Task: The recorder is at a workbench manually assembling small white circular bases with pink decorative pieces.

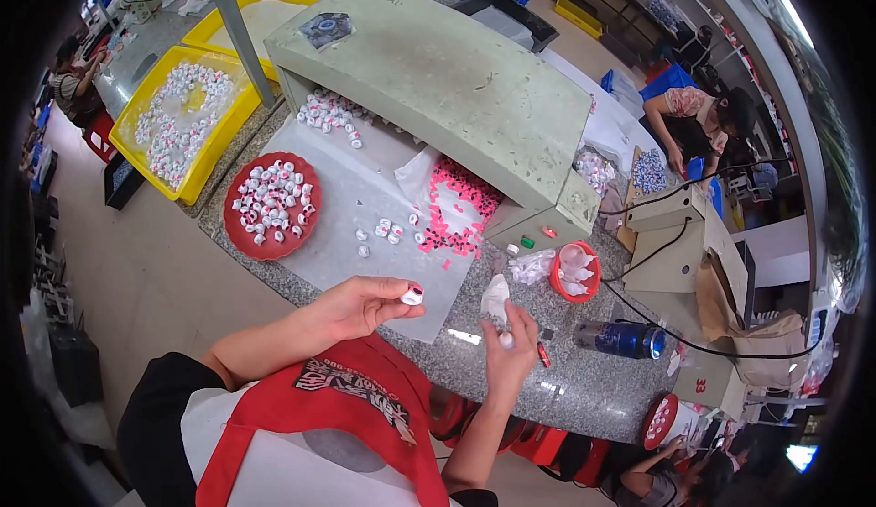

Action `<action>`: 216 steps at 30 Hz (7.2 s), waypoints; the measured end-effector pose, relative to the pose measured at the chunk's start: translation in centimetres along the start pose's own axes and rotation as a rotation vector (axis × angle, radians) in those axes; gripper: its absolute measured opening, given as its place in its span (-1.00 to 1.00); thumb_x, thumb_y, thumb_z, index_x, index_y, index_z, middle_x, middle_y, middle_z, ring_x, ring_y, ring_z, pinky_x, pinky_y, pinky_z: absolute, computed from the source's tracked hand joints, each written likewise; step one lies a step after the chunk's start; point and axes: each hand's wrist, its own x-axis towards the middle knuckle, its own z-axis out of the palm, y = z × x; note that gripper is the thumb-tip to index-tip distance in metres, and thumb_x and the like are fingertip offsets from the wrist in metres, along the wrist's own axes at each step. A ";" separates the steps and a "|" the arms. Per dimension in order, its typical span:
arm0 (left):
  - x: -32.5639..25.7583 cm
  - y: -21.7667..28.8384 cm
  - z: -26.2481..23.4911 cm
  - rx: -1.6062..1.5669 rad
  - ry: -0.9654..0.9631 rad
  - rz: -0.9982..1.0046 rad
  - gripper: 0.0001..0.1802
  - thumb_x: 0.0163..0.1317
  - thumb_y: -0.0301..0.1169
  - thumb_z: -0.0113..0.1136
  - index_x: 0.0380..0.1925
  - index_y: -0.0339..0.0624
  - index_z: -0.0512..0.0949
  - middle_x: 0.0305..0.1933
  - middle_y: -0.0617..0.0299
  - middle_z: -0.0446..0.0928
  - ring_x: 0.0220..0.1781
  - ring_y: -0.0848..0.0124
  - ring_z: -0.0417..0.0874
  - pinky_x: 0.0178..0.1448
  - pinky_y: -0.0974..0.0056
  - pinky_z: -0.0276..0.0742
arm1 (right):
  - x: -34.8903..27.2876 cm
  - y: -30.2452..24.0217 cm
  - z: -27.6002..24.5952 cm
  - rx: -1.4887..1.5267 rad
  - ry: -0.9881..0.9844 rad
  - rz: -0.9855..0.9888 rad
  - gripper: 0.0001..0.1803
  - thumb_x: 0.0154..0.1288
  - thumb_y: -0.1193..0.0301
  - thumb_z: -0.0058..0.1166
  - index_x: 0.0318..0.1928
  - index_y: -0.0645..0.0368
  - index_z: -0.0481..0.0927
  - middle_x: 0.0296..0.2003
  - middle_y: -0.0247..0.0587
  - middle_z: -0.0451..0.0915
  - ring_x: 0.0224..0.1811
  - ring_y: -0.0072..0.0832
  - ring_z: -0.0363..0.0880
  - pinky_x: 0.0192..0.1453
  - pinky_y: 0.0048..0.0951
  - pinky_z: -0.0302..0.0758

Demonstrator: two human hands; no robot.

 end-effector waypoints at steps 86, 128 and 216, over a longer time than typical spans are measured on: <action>-3.2 3.5 3.2 0.693 0.022 0.701 -0.66 -0.03 -0.79 0.05 -0.17 -0.41 0.45 -0.09 0.03 0.45 -0.06 0.35 0.52 -0.01 0.37 0.49 | 1.6 -13.7 -1.2 0.528 0.105 -0.338 -0.80 -0.11 0.60 0.07 -0.37 0.29 0.43 -0.62 -0.22 0.49 -0.73 -0.45 0.43 -0.64 -0.54 0.33; -2.7 3.3 3.0 0.698 0.001 0.684 -0.67 -0.03 -0.78 0.06 -0.19 -0.41 0.46 -0.13 0.08 0.47 -0.10 0.39 0.53 -0.03 0.40 0.48 | 0.9 -12.3 -0.4 0.633 0.050 -0.106 -0.81 -0.03 0.47 0.05 -0.37 0.33 0.47 -0.55 -0.20 0.51 -0.58 -0.62 0.43 -0.49 -0.64 0.33; -0.1 -0.7 1.9 0.953 0.061 0.782 -0.72 0.05 -0.71 0.02 -0.17 -0.39 0.47 -0.14 0.12 0.44 -0.16 0.44 0.50 -0.09 0.46 0.41 | 1.6 -9.2 2.6 0.908 -0.173 0.242 -0.86 -0.05 0.63 0.14 -0.39 0.29 0.55 -0.51 -0.27 0.51 -0.44 -0.63 0.47 -0.36 -0.62 0.39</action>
